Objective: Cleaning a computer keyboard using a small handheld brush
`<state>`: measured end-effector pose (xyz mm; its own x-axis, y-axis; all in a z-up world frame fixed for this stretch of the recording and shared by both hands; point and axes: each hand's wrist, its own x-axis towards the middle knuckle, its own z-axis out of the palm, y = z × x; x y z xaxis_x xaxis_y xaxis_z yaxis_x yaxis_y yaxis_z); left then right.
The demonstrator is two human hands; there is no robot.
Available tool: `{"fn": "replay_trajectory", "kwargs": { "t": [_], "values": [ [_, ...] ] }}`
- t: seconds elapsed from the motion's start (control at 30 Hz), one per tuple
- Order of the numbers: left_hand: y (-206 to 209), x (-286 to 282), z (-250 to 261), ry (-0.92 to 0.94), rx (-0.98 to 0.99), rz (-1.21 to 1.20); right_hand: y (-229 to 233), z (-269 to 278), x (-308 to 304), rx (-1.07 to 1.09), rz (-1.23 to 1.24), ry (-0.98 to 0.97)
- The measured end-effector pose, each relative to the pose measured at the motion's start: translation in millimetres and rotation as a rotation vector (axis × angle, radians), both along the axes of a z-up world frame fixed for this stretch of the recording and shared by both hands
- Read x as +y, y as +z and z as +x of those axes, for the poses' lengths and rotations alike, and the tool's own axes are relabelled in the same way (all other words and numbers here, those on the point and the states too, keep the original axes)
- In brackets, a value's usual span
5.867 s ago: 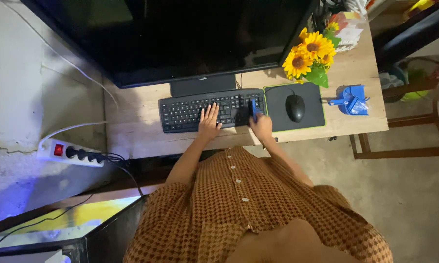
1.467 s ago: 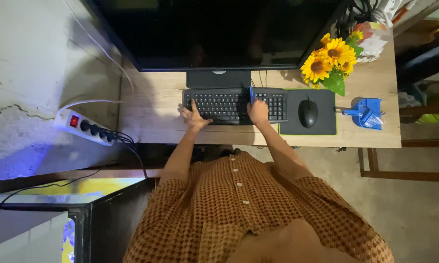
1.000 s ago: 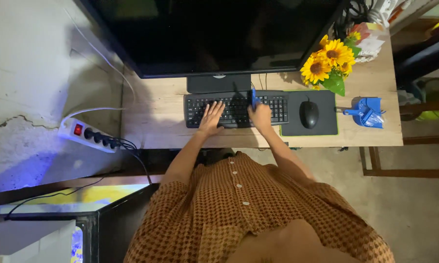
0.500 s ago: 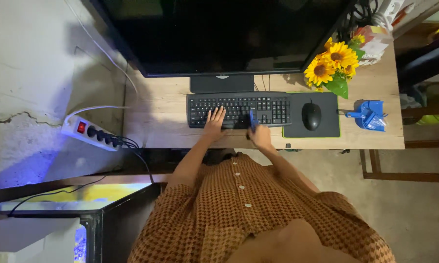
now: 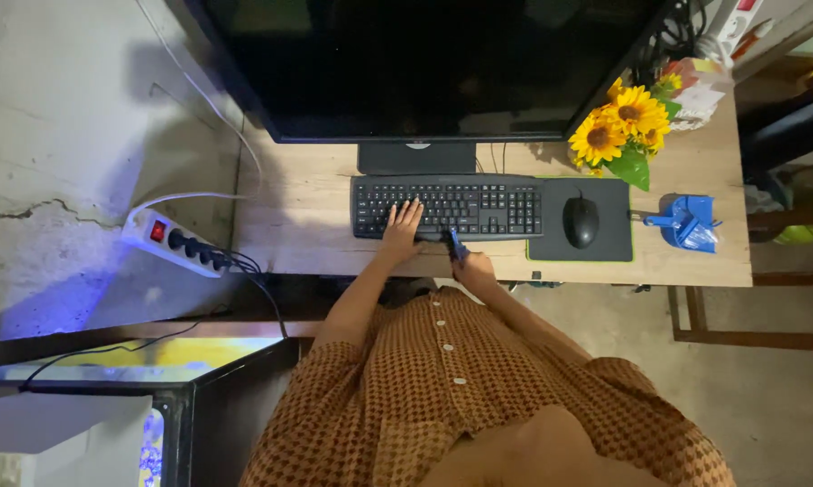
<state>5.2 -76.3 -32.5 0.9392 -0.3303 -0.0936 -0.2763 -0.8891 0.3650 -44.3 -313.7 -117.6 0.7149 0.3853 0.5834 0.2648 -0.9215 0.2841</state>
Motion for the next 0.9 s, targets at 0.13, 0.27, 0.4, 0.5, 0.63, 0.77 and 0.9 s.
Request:
{"fn": "replay_trajectory", "kwargs": {
  "t": [0.13, 0.27, 0.4, 0.5, 0.63, 0.77, 0.9],
  "values": [
    [12, -3, -7, 0.02, -0.034, -0.023, 94, 55, 18, 0.865, 0.669, -0.105],
    [9, -2, -9, 0.025, -0.069, -0.081, 85, 124, 38, 0.781, 0.666, -0.083],
    [14, 5, -10, 0.032, 0.005, -0.076, 51, 113, 46, 0.874, 0.631, -0.165],
    [3, 9, -10, 0.053, 0.043, -0.076, 46, 49, 38, 0.649, 0.473, 0.094],
    [19, 12, -13, 0.06, 0.041, -0.096, -4, 4, 20, 0.132, -0.062, 0.035],
    [1, 12, -13, 0.059, -0.017, -0.129, 110, 62, 47, 0.858, 0.635, -0.006],
    [-12, 12, -11, 0.049, -0.012, -0.112, 107, 110, 57, 0.787, 0.519, -0.085]
  ]
}}
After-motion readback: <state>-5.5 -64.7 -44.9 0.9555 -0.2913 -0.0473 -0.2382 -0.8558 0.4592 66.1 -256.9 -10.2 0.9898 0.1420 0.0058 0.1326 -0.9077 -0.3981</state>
